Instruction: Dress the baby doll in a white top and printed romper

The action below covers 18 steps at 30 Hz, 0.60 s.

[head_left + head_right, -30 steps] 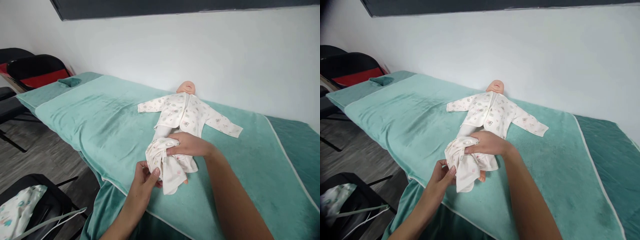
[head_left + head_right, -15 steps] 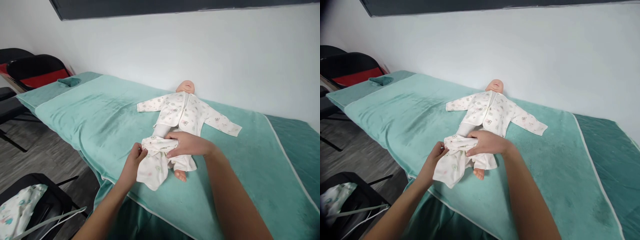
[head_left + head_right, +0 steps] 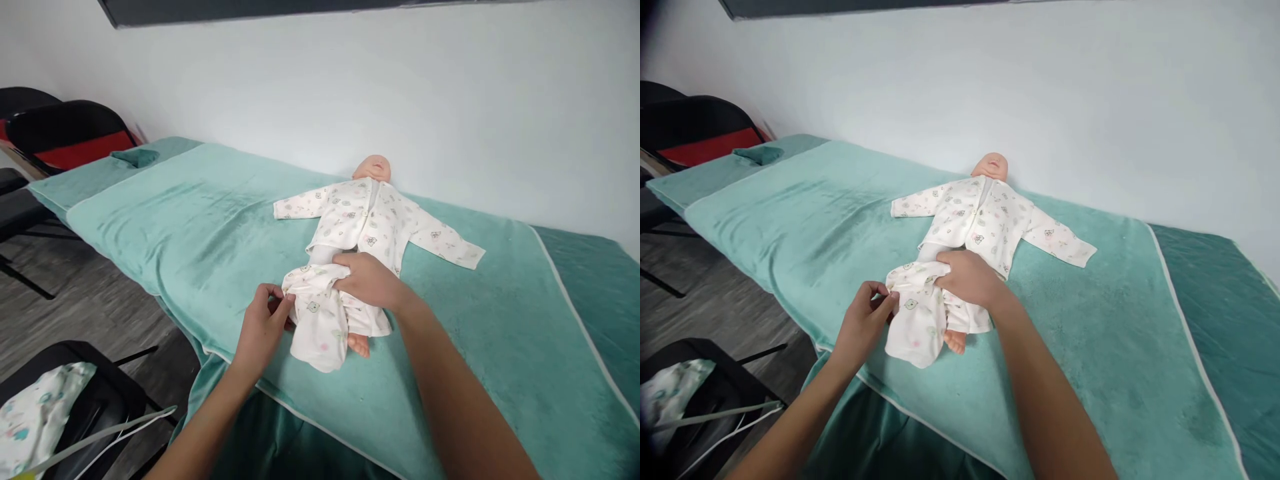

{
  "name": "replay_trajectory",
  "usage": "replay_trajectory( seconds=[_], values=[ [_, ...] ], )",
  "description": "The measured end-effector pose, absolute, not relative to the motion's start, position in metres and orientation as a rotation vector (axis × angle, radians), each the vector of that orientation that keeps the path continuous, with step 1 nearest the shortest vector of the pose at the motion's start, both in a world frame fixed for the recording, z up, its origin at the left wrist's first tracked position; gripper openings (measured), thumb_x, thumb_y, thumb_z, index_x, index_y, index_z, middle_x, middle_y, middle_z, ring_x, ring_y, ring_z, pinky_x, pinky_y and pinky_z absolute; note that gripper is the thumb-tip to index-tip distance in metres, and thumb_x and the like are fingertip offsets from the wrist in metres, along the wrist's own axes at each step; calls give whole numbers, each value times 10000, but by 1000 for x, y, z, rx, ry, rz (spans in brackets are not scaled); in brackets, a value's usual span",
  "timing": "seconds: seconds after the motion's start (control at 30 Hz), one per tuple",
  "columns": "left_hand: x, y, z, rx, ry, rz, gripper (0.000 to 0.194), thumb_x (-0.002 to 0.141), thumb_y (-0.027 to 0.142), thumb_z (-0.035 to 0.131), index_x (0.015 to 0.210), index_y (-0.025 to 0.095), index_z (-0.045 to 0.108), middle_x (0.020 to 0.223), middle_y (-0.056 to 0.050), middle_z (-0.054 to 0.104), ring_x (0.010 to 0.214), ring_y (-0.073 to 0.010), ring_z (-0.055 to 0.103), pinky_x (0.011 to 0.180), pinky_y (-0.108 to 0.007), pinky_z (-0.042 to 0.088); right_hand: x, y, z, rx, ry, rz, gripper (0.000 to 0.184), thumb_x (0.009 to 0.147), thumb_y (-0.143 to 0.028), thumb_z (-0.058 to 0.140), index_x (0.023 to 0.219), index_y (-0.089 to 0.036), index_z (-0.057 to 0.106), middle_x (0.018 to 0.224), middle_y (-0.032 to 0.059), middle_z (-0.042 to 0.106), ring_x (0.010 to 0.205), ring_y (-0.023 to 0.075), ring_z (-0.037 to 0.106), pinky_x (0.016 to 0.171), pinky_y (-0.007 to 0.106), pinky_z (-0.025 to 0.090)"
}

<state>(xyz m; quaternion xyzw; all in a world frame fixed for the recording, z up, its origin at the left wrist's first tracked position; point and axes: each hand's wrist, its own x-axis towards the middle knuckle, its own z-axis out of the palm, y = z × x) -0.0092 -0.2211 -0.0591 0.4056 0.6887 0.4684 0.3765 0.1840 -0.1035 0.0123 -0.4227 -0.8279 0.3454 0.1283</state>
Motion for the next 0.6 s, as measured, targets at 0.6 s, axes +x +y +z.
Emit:
replay_trajectory(
  seconds=[0.6],
  values=[
    [3,-246,-62,1715,1622,1083,173,883,242,538,736,217,626,795,-54,600,757,-208,571,685,-303,421,197,-103,30,-1076,-2368,1386,289,759,-384,739,993,-217,709,1070,36,730,987,248,664,801,325,491]
  ],
)
